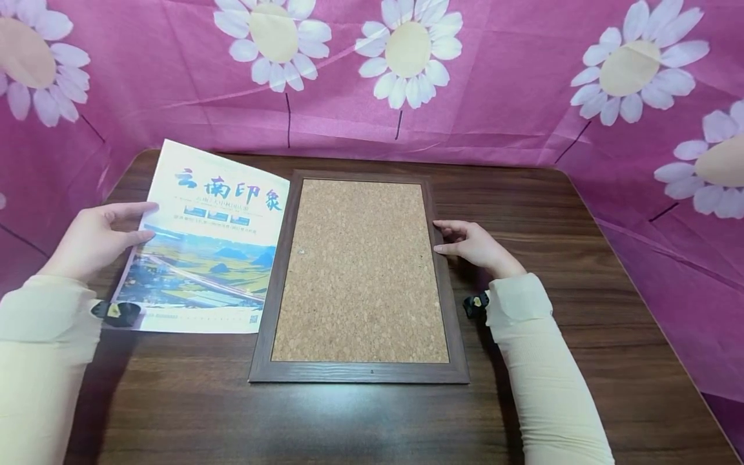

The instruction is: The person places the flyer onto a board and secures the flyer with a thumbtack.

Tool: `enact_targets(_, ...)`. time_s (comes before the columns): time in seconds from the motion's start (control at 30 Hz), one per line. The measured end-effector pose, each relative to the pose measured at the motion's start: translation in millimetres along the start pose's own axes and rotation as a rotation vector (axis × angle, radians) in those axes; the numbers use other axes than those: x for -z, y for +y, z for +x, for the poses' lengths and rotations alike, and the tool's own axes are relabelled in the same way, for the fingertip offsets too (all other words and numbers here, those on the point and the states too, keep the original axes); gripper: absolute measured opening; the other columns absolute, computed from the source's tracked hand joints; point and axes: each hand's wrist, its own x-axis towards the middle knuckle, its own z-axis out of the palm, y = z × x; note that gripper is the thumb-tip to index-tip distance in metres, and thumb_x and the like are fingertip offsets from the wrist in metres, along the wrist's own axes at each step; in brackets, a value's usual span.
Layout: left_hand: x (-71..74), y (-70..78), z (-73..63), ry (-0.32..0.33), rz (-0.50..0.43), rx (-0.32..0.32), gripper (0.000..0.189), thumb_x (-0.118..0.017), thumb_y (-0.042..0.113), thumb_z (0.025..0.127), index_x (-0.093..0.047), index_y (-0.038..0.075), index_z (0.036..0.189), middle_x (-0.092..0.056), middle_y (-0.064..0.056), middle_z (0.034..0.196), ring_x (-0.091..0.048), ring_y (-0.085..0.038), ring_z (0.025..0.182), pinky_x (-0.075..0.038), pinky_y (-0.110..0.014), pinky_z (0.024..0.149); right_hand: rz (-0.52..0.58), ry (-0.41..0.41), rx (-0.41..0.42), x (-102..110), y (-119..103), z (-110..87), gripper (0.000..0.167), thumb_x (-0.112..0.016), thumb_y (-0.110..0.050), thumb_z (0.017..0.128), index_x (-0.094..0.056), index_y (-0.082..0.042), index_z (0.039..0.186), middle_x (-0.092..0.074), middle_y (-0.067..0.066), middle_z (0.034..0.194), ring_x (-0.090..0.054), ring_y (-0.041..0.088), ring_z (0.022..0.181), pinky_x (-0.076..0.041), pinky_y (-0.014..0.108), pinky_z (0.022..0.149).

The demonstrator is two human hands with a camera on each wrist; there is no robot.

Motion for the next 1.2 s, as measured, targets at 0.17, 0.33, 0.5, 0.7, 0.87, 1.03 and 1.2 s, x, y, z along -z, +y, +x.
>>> enact_targets(0.17,6.1,8.0,1.0,0.054,-0.034,-0.025,0.054,-0.063,0.01,0.095,-0.047,0.009,0.147,-0.053,-0.027,0.14,-0.053,0.004,0.084,-0.043,-0.006,0.064,-0.003,0.001,0.0,0,0,0.4,0.064,-0.068,-0.019,0.094,-0.041,-0.003,0.149,-0.049,0.027,0.139,-0.053,0.015,0.1,-0.043,0.018,0.08)
enact_targets(0.33,13.0,20.2,2.6,0.101,-0.061,-0.04,0.055,-0.064,0.01,0.095,-0.047,0.011,0.148,-0.056,-0.025,0.137,-0.049,0.014,0.078,-0.043,-0.004,0.064,0.003,0.005,0.004,0,0,0.5,0.064,-0.069,-0.018,0.093,-0.042,-0.003,0.149,-0.049,0.027,0.139,-0.053,0.014,0.1,-0.043,0.017,0.079)
enact_targets(0.5,20.0,35.4,1.9,0.147,-0.096,-0.055,0.054,-0.066,0.012,0.094,-0.05,0.012,0.146,-0.064,-0.013,0.129,-0.053,0.016,0.076,-0.046,-0.004,0.065,0.0,0.008,0.006,-1,-1,-0.2,0.064,-0.069,-0.018,0.093,-0.041,-0.002,0.149,-0.049,0.028,0.138,-0.053,0.015,0.1,-0.043,0.018,0.079)
enact_targets(0.7,26.6,55.6,-1.4,0.181,-0.132,-0.084,0.054,-0.066,0.012,0.094,-0.051,0.016,0.145,-0.063,-0.006,0.131,-0.056,0.014,0.078,-0.047,-0.004,0.064,0.001,0.011,0.002,-1,-2,-0.4,0.065,-0.069,-0.018,0.093,-0.04,-0.003,0.15,-0.049,0.027,0.137,-0.052,0.016,0.098,-0.043,0.019,0.078)
enact_targets(0.87,33.4,75.9,-2.1,0.209,-0.14,-0.105,0.054,-0.066,0.012,0.094,-0.052,0.019,0.145,-0.059,-0.011,0.139,-0.056,0.011,0.082,-0.045,-0.001,0.067,0.0,0.012,0.005,-1,-2,-0.1,0.065,-0.068,-0.018,0.094,-0.04,-0.003,0.15,-0.049,0.027,0.138,-0.052,0.018,0.099,-0.043,0.02,0.079)
enact_targets(1.03,34.4,98.4,-1.7,0.251,-0.139,-0.114,0.054,-0.065,0.013,0.094,-0.051,0.023,0.145,-0.056,-0.016,0.142,-0.057,0.011,0.082,-0.047,-0.002,0.07,0.004,0.006,0.001,-1,-1,-0.9,0.066,-0.068,-0.018,0.094,-0.039,-0.003,0.151,-0.048,0.028,0.139,-0.052,0.02,0.103,-0.043,0.019,0.08)
enact_targets(1.2,29.5,112.4,-1.0,0.239,-0.257,-0.102,0.055,-0.067,0.011,0.093,-0.053,0.027,0.144,-0.062,-0.006,0.136,-0.061,0.005,0.086,-0.05,-0.006,0.071,0.016,0.008,0.001,-1,0,-1.4,0.065,-0.068,-0.019,0.094,-0.04,-0.004,0.15,-0.049,0.027,0.14,-0.052,0.02,0.106,-0.043,0.017,0.081)
